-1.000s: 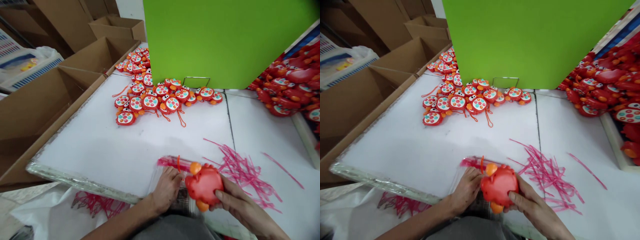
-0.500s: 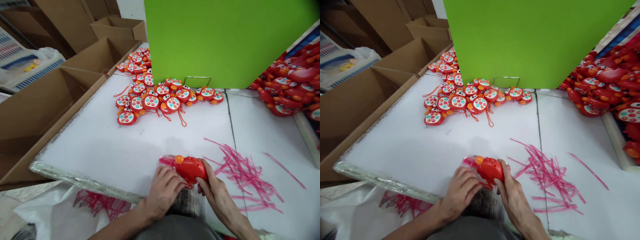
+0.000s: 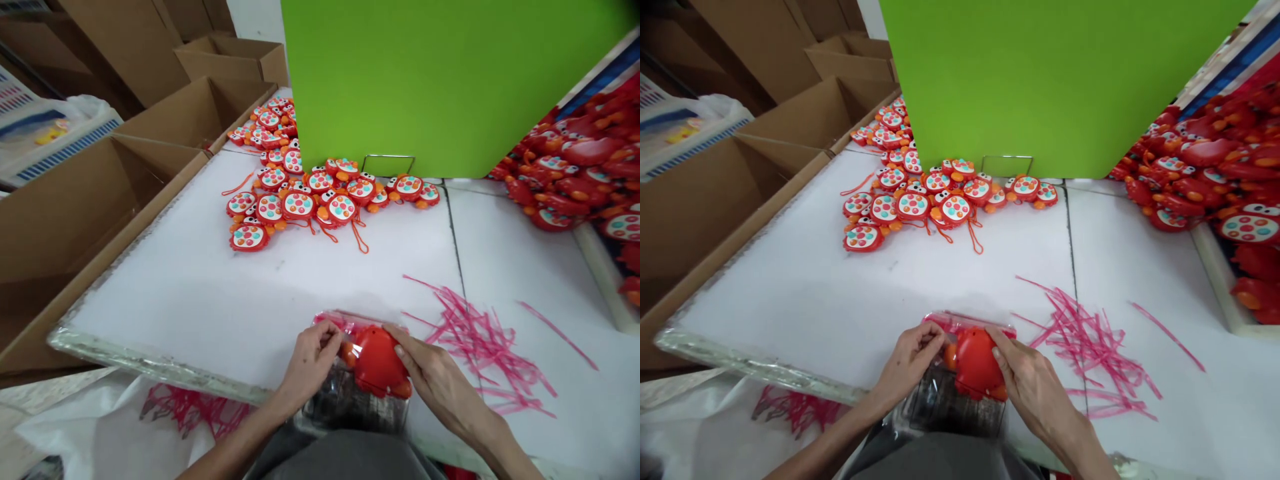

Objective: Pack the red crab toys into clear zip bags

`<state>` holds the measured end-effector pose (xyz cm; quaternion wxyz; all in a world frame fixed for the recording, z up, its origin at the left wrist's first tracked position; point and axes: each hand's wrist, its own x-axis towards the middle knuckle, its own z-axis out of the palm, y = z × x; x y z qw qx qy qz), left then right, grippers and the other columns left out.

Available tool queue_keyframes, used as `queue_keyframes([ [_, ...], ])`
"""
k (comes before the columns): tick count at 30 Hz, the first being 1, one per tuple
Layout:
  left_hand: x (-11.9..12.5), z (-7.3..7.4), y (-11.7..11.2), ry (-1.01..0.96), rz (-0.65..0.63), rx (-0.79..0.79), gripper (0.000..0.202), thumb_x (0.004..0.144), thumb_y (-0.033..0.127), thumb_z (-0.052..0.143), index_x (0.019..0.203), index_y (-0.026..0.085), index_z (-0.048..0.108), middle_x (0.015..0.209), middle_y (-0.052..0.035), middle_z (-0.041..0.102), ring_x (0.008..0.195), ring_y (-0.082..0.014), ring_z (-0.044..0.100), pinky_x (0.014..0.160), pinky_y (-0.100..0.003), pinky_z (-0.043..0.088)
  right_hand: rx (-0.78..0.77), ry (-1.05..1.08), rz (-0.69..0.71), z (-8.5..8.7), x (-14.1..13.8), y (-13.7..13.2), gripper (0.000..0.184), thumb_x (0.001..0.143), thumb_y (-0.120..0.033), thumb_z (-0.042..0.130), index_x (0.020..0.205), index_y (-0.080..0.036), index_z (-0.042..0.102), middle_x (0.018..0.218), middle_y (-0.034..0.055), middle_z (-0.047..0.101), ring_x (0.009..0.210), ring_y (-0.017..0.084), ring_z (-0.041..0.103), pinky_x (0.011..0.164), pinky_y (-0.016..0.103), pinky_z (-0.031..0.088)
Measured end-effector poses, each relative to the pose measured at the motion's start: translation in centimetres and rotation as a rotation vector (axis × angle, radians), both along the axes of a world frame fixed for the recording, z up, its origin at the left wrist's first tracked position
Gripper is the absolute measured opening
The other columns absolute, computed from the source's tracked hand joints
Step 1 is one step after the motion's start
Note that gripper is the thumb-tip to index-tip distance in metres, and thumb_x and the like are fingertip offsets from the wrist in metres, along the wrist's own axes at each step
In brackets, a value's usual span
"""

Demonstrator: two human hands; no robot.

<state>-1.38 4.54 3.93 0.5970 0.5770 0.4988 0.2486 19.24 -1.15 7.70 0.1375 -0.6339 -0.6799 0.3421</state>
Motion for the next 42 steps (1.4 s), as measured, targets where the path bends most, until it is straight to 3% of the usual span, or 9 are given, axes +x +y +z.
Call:
queue_keyframes([
  [3, 0.3, 0.1, -0.5, -0.094, 0.0, -0.09, 0.019, 0.086, 0.029, 0.044, 0.075, 0.015, 0.052, 0.072, -0.0021, 0.06, 0.066, -0.0144, 0.06, 0.059, -0.024, 0.048, 0.0, -0.035, 0.199, 0.2, -0.1, 0.4, 0.033, 0.093, -0.026, 0.03, 0.098, -0.024, 0.062, 0.085, 0.0042, 0.064, 0.073, 0.017, 0.062, 0.066, 0.027, 0.047],
  [6, 0.6, 0.2, -0.8, -0.167, 0.017, -0.152, 0.02, 0.086, 0.032, 0.044, 0.076, 0.015, 0.05, 0.075, -0.0035, 0.062, 0.067, -0.0153, 0.062, 0.061, -0.026, 0.05, 0.031, -0.18, 0.242, 0.3, -0.7, 0.7, 0.032, 0.092, -0.025, 0.035, 0.074, -0.021, 0.061, 0.075, 0.0023, 0.06, 0.062, 0.014, 0.058, 0.057, 0.025, 0.043],
  [13, 0.5, 0.2, 0.0, -0.176, -0.011, -0.219, 0.02, 0.083, 0.027, 0.048, 0.097, 0.014, 0.057, 0.084, -0.0059, 0.066, 0.076, -0.0186, 0.064, 0.07, -0.03, 0.049, 0.209, -0.14, 0.027, -0.3, -3.2, 1.8, 0.019, 0.089, -0.022, 0.043, 0.088, -0.02, 0.062, 0.083, 0.0049, 0.063, 0.08, 0.017, 0.059, 0.072, 0.027, 0.043],
  [20, 1.3, 1.2, 0.7, 0.006, -0.168, 0.063, 0.023, 0.081, 0.014, 0.041, 0.078, 0.014, 0.064, 0.068, -0.0014, 0.062, 0.066, -0.0154, 0.055, 0.06, -0.024, 0.041, 0.302, -0.25, 0.079, -0.7, -5.5, 3.6, 0.019, 0.087, -0.014, 0.044, 0.083, -0.019, 0.062, 0.08, 0.0047, 0.066, 0.076, 0.017, 0.06, 0.066, 0.026, 0.041],
  [24, 1.3, 1.5, 0.2, 0.127, -0.194, 0.148, 0.023, 0.082, 0.014, 0.04, 0.082, 0.015, 0.063, 0.07, -0.0026, 0.064, 0.064, -0.0158, 0.055, 0.061, -0.025, 0.041, 0.304, -0.217, 0.037, -0.7, -5.5, 4.1, 0.018, 0.083, -0.013, 0.047, 0.076, -0.019, 0.062, 0.073, 0.0031, 0.065, 0.07, 0.016, 0.059, 0.061, 0.025, 0.04],
  [29, 0.1, 0.7, 0.1, 0.043, -0.145, 0.001, 0.018, 0.086, 0.023, 0.041, 0.085, 0.017, 0.057, 0.081, -0.0047, 0.065, 0.072, -0.0166, 0.062, 0.068, -0.028, 0.047, 0.177, -0.116, -0.294, -1.1, 0.8, 2.3, 0.016, 0.081, -0.023, 0.047, 0.079, -0.02, 0.063, 0.074, 0.0027, 0.067, 0.065, 0.016, 0.06, 0.061, 0.024, 0.043],
  [35, -0.5, 0.1, 0.5, -0.129, -0.07, -0.233, 0.016, 0.084, 0.031, 0.045, 0.079, 0.017, 0.05, 0.078, -0.0041, 0.065, 0.07, -0.0169, 0.064, 0.065, -0.03, 0.051, -0.109, -0.662, -0.602, -1.7, 13.0, -3.1, 0.023, 0.077, -0.041, 0.047, 0.078, -0.025, 0.064, 0.072, 0.0058, 0.068, 0.059, 0.025, 0.06, 0.048, 0.031, 0.039],
  [38, -0.4, 0.3, 0.6, -0.143, -0.057, -0.26, 0.015, 0.082, 0.031, 0.048, 0.078, 0.017, 0.051, 0.077, -0.0043, 0.066, 0.07, -0.0171, 0.064, 0.064, -0.029, 0.051, -0.171, -0.746, -0.553, -1.1, 14.1, -4.8, 0.027, 0.078, -0.046, 0.045, 0.078, -0.027, 0.064, 0.082, 0.0064, 0.068, 0.061, 0.026, 0.06, 0.047, 0.032, 0.037],
  [42, -0.2, 0.5, 0.6, -0.148, -0.041, -0.287, 0.011, 0.079, 0.027, 0.05, 0.078, 0.016, 0.05, 0.074, -0.0037, 0.066, 0.069, -0.0167, 0.064, 0.064, -0.029, 0.049, 0.026, -0.67, -0.517, 0.4, 10.8, -4.1, 0.024, 0.081, -0.036, 0.042, 0.09, -0.028, 0.062, 0.103, 0.0038, 0.064, 0.065, 0.02, 0.061, 0.053, 0.031, 0.04],
])
